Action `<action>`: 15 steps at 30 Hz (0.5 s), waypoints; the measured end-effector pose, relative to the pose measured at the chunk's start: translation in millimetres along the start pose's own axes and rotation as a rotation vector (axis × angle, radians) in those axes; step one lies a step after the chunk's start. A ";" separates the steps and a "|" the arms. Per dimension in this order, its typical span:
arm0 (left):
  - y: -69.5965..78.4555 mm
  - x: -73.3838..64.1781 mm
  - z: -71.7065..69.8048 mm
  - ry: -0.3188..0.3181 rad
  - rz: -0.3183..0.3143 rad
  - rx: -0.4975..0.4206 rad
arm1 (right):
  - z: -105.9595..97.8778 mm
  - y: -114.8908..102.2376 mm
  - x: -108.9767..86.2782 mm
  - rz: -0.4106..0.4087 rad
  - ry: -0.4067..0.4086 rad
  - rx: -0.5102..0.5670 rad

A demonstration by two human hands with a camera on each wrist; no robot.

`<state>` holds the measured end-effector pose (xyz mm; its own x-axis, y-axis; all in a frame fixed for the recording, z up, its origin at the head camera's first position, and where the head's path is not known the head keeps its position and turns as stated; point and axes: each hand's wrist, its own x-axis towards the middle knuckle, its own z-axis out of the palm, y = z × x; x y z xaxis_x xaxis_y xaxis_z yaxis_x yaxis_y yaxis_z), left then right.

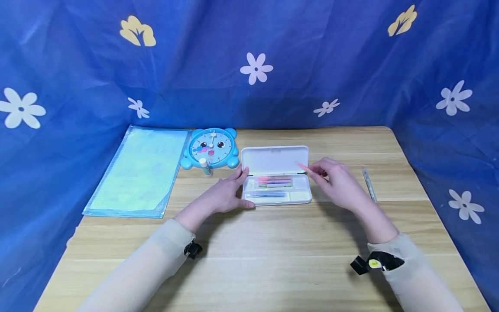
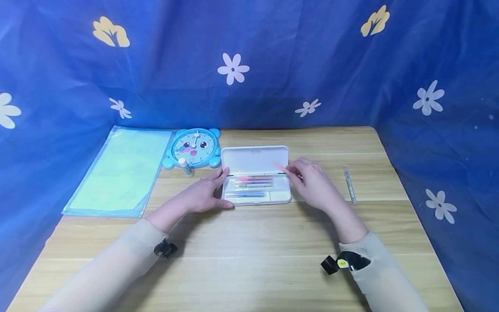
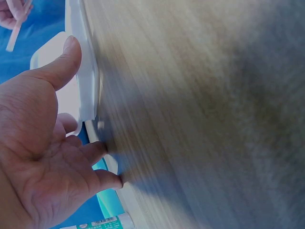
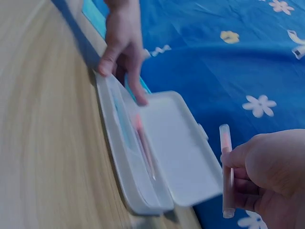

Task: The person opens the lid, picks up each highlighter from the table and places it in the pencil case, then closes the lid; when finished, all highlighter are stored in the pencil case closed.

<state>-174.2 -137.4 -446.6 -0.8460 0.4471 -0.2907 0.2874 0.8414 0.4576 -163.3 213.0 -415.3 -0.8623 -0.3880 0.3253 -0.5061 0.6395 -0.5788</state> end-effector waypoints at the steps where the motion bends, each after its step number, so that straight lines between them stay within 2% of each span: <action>1: -0.1 0.1 -0.1 0.000 0.000 0.002 | 3.3 -2.7 2.0 -0.023 -0.011 0.008; 5: 0.0 0.4 -0.3 -0.004 0.000 0.005 | 16.7 -13.0 8.5 -0.084 -0.064 0.011; 9: -0.4 0.3 -0.1 -0.007 -0.001 0.008 | 28.9 -23.5 14.2 -0.106 -0.133 -0.003; 15: 0.0 0.7 -2.7 -0.005 0.002 0.005 | 46.8 -31.7 21.9 -0.140 -0.193 -0.009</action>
<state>-176.0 -137.9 -444.6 -0.8431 0.4506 -0.2936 0.2918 0.8418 0.4542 -165.4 153.2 -424.8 -0.7650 -0.5923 0.2528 -0.6215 0.5763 -0.5307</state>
